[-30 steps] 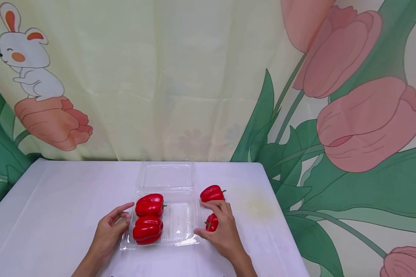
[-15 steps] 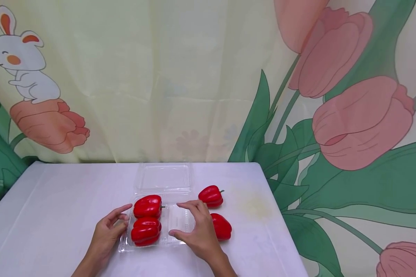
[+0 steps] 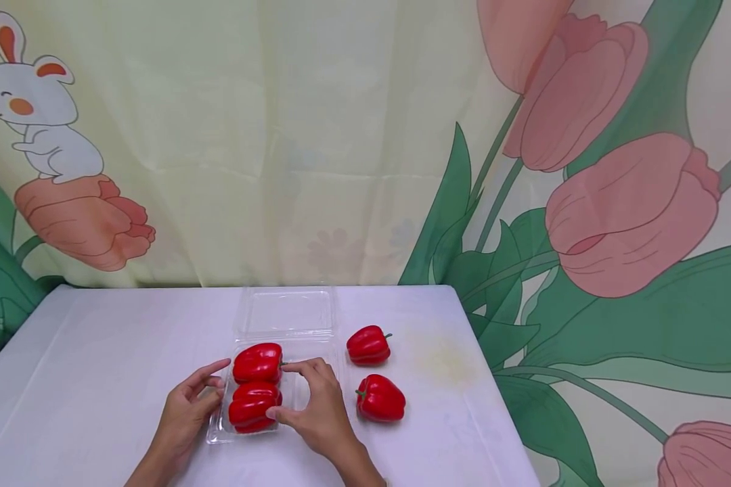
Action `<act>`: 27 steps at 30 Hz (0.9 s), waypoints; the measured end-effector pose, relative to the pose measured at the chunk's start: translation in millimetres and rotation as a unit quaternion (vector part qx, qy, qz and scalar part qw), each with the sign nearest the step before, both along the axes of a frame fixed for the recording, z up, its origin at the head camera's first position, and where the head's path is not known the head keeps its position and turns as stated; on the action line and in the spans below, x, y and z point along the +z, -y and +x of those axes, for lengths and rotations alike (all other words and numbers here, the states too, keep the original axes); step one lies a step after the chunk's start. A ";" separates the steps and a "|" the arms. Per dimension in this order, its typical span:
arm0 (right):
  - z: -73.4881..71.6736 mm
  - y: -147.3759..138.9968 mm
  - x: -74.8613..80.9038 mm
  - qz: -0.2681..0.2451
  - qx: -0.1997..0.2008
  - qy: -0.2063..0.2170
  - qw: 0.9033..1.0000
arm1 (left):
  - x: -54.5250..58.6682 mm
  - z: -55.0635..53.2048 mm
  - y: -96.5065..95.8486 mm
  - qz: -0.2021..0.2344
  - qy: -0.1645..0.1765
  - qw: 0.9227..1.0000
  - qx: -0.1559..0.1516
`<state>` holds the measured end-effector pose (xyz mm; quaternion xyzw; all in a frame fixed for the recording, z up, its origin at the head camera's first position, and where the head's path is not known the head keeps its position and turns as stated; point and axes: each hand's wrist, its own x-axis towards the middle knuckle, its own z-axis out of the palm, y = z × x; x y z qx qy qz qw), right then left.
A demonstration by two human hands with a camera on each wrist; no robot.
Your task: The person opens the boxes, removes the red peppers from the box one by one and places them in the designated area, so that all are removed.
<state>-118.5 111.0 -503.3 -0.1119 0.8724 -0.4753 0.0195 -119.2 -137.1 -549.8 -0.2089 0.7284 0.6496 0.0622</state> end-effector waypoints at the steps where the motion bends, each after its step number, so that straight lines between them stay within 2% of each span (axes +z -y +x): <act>1: 0.1 2.4 -0.8 0.000 0.005 0.003 1.000 | -0.2 0.0 0.1 -0.001 0.000 1.000 0.000; 8: 0.7 16.6 -5.2 0.015 0.025 0.006 1.000 | -3.2 -0.2 1.6 -0.008 0.000 1.000 -0.001; 15: 0.4 25.8 -7.9 0.014 0.047 0.034 0.998 | -4.1 0.1 2.2 -0.009 -0.002 1.000 -0.003; 21: -0.8 29.4 -9.0 0.022 0.067 0.030 0.997 | -3.0 -0.2 1.3 -0.009 -0.005 1.000 -0.004; 27: -2.3 31.5 -10.0 0.027 0.065 0.027 0.997 | -1.1 -0.6 1.0 -0.012 -0.004 1.000 -0.004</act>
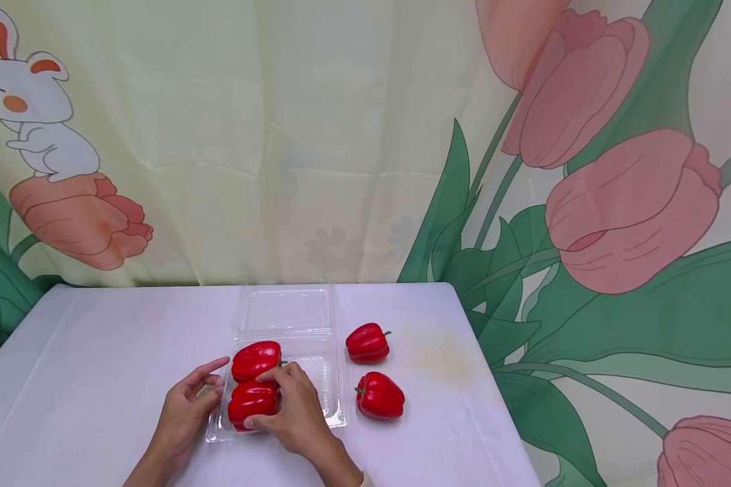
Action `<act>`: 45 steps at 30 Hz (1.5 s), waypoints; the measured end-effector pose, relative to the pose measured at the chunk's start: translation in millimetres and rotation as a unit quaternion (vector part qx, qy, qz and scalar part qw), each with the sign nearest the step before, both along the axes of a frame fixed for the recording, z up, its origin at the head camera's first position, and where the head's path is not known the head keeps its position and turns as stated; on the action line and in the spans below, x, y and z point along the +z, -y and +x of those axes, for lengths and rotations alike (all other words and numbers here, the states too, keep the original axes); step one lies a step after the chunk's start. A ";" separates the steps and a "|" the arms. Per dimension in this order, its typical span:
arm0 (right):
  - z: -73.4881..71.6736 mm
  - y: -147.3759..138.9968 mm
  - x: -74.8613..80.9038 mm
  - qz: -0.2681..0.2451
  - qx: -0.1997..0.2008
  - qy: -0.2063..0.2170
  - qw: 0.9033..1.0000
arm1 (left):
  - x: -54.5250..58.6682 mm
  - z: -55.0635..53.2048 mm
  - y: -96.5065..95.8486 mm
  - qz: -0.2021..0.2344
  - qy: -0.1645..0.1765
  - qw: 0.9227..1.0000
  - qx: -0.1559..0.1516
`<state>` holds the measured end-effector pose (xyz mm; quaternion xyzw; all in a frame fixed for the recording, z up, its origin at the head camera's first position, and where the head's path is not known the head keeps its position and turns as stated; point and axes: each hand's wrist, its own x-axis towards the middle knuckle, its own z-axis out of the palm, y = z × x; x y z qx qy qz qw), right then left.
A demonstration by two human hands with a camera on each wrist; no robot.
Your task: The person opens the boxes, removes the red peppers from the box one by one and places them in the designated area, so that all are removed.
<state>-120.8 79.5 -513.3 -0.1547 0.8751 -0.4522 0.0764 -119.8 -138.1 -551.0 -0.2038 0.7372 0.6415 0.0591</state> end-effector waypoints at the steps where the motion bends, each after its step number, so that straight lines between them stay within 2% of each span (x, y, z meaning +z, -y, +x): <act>1: -0.2 0.2 -0.2 -0.001 -0.001 0.000 1.000 | 0.1 -0.1 0.0 0.000 0.000 1.000 0.001; 17: -1.5 0.4 -4.3 -0.040 -0.011 0.018 0.999 | -1.1 -0.7 0.0 0.005 -0.006 1.000 0.001; 33: 4.7 -2.0 -4.0 -0.049 -0.041 -0.017 0.998 | 0.3 0.2 -1.0 0.001 -0.009 1.000 0.000; 45: 4.3 -4.1 -1.5 -0.060 -0.054 0.005 0.997 | -1.1 0.6 -0.9 0.001 -0.005 1.000 -0.001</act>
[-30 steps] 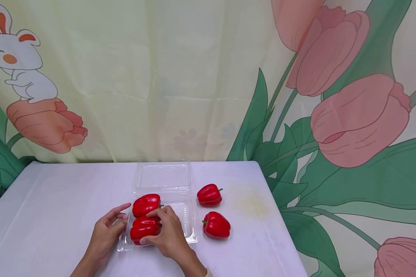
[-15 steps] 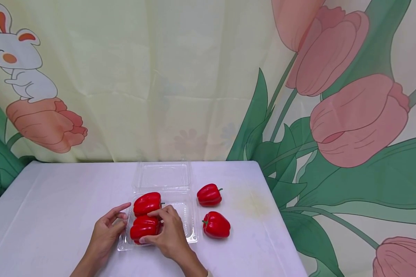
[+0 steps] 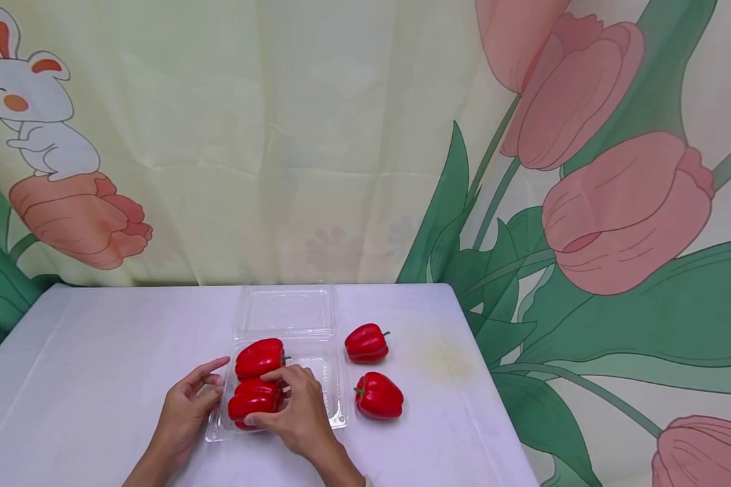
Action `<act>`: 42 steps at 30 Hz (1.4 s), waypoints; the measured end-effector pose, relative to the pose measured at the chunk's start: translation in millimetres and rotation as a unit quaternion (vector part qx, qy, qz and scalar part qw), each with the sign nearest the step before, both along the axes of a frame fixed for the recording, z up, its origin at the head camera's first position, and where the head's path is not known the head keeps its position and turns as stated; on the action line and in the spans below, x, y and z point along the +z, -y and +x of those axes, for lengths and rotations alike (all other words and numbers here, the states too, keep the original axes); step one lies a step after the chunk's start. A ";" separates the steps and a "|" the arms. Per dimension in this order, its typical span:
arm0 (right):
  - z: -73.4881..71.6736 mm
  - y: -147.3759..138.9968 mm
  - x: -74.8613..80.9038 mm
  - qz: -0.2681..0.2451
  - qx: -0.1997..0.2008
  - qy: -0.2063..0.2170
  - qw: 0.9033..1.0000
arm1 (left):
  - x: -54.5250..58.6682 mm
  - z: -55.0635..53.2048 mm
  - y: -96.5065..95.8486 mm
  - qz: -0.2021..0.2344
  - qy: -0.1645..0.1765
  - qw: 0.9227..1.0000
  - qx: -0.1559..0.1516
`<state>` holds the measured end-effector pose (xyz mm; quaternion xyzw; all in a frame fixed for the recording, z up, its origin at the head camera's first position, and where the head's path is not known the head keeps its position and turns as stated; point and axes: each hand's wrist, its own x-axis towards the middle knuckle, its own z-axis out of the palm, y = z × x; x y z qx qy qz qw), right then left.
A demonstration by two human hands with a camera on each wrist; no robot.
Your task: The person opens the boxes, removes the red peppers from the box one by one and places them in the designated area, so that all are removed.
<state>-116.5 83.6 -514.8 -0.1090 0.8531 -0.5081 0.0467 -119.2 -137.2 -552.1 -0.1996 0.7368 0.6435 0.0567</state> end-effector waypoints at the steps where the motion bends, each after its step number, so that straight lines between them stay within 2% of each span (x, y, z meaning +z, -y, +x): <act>1: -0.1 -0.1 0.2 -0.005 -0.005 0.004 1.000 | 0.0 0.1 0.1 -0.001 0.000 1.000 0.000; 6: -0.1 -2.3 1.7 -0.031 -0.022 0.018 0.999 | 0.3 -0.1 0.2 -0.004 -0.001 1.000 -0.001; 17: 3.0 -7.2 4.9 -0.036 -0.022 0.020 0.999 | -1.7 0.4 -0.2 -0.006 0.008 1.000 0.002; 34: 6.2 -22.1 18.4 -0.047 -0.029 0.029 0.998 | 3.4 1.4 -0.3 -0.001 0.001 1.000 0.000; 42: 3.9 -28.9 29.0 -0.066 -0.028 -0.006 0.997 | 4.0 2.0 0.4 0.003 -0.003 1.000 -0.002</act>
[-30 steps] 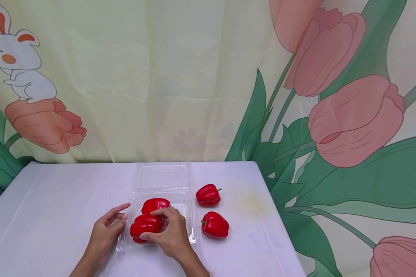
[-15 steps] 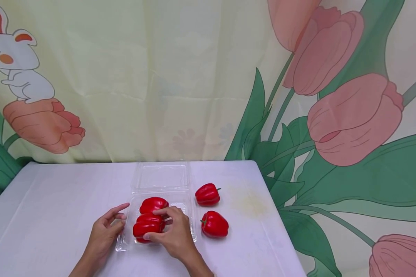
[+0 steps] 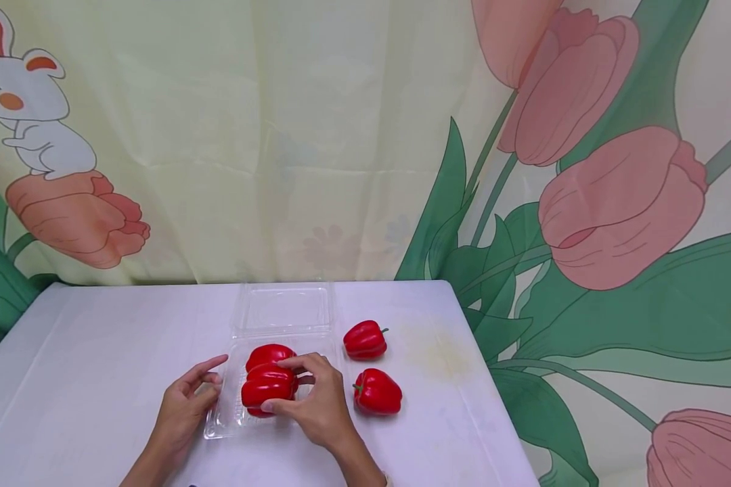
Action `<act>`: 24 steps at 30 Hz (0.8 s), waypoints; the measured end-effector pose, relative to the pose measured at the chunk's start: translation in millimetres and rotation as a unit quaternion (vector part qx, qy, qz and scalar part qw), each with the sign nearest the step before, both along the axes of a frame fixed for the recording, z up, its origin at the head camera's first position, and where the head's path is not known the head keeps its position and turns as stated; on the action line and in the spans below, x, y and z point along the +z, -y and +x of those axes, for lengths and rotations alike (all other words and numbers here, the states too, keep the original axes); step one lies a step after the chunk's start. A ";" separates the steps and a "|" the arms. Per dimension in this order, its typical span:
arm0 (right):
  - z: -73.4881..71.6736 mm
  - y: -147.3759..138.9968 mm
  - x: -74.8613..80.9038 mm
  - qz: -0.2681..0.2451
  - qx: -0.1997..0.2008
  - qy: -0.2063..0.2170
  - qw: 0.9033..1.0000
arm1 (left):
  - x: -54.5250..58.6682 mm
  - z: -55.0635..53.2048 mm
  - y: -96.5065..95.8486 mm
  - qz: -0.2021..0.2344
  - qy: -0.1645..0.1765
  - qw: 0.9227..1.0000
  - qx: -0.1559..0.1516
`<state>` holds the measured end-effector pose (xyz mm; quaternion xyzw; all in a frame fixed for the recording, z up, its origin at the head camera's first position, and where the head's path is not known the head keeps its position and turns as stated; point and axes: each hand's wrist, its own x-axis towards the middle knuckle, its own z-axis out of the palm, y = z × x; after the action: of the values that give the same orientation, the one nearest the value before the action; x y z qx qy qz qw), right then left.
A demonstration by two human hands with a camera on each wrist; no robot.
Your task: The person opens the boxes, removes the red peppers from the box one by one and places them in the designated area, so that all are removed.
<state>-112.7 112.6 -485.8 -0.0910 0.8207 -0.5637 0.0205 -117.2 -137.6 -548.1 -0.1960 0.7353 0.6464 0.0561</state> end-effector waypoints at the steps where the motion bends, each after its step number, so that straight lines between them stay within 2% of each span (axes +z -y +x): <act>1: -0.8 -1.2 1.2 -0.003 0.000 -0.006 1.000 | -0.1 -0.2 0.0 0.000 -0.001 1.000 0.000; 15: -11.0 -19.7 13.6 -0.014 -0.025 -0.045 0.999 | -1.1 0.0 -0.4 0.003 -0.009 1.000 0.001; 24: -17.3 -36.9 22.2 -0.011 -0.055 -0.067 0.996 | -0.8 1.4 -0.1 0.013 -0.016 1.000 0.000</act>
<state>-130.0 149.4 -463.6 -0.0837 0.8175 -0.5659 -0.0666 -115.8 -137.5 -548.9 -0.1846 0.7279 0.6586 0.0470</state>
